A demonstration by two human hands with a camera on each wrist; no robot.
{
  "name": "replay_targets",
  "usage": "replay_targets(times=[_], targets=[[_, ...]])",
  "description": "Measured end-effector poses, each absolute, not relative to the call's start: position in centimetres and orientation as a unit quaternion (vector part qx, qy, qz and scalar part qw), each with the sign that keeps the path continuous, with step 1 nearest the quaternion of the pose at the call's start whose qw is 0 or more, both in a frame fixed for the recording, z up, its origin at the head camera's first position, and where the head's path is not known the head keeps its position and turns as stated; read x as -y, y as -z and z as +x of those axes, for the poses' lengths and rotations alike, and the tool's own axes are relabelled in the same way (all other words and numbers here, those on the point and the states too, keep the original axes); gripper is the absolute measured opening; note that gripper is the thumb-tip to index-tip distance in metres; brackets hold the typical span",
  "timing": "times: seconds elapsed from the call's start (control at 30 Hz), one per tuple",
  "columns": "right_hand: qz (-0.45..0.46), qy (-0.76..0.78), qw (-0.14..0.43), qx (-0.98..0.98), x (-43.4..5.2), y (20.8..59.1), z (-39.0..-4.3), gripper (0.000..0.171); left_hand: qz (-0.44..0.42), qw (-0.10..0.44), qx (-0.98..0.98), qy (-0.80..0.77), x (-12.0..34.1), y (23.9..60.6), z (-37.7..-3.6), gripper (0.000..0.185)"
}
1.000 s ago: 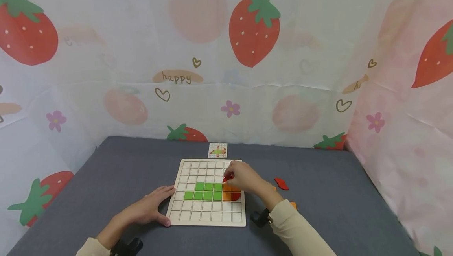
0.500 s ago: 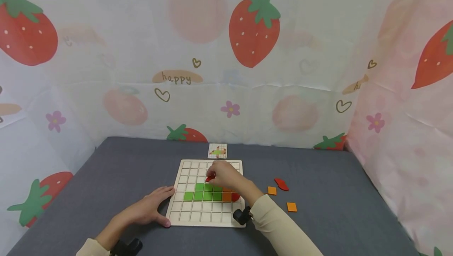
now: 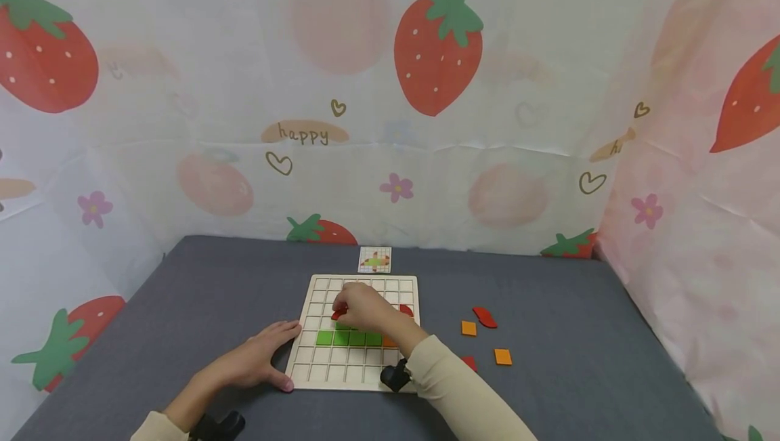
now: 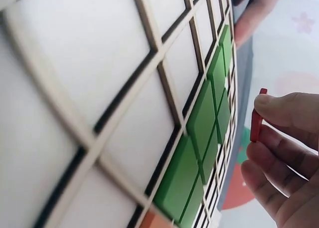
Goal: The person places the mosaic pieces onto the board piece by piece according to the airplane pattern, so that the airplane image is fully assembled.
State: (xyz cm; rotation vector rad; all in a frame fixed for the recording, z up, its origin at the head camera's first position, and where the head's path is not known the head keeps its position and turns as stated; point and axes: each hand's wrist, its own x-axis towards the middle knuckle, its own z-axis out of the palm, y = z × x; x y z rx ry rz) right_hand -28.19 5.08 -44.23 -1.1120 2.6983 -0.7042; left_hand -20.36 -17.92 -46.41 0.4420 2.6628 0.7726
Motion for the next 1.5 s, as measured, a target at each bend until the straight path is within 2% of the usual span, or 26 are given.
replay_targets(times=[0.63,1.5], targets=[[-0.390,0.156,0.067,-0.905,-2.2,44.7,-28.2,0.013,0.157,0.171,-0.933,-0.275,18.1,46.1,-20.4,0.098],[-0.383,0.161,0.065,-0.907,-2.7,45.0,-27.8,0.013,0.157,0.169,-0.932,-0.279,18.0,46.4,-20.3,0.098]])
